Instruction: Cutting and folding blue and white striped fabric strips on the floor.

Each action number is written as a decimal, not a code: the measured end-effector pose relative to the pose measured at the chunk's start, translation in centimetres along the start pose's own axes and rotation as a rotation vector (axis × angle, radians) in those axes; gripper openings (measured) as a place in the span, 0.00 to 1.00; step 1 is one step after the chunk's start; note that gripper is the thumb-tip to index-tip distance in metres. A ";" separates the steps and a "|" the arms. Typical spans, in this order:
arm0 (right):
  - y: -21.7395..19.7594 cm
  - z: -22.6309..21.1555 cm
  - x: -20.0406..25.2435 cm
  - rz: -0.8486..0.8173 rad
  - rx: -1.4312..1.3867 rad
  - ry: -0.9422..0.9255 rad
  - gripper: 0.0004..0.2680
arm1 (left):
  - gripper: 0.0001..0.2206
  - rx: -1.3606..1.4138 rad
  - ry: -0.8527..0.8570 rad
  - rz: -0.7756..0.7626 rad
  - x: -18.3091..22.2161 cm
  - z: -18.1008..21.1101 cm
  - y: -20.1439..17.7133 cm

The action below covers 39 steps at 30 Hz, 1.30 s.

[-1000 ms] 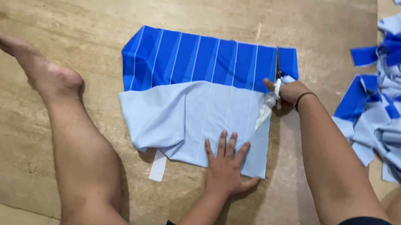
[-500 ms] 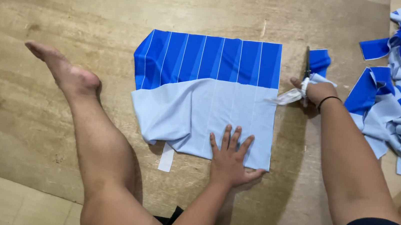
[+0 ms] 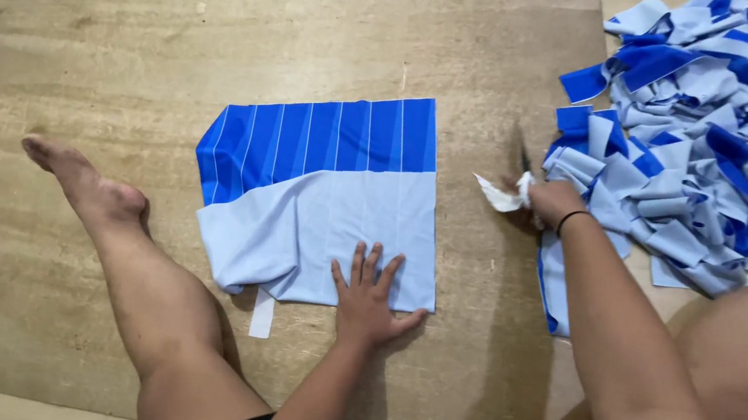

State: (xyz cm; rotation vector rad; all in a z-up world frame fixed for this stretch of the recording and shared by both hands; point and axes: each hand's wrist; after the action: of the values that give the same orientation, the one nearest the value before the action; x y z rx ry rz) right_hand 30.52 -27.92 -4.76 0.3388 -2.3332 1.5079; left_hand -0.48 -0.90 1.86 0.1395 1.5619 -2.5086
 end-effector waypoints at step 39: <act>7.4 -11.0 27.7 -0.023 0.327 -0.056 0.19 | 0.23 1.006 -0.678 -0.231 3.5 -1.7 5.8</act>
State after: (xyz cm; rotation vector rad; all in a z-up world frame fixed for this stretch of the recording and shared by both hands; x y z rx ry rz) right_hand 4.08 -15.24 4.53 0.4918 -2.1105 1.8921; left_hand -2.70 -2.27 -4.59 -0.7094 0.0191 -2.7962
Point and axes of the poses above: each hand's wrist, its own x-axis away from the middle knuckle, its own y-axis out of the palm, z = x × y, and after that the axes turned 13 degrees about x, right-handed
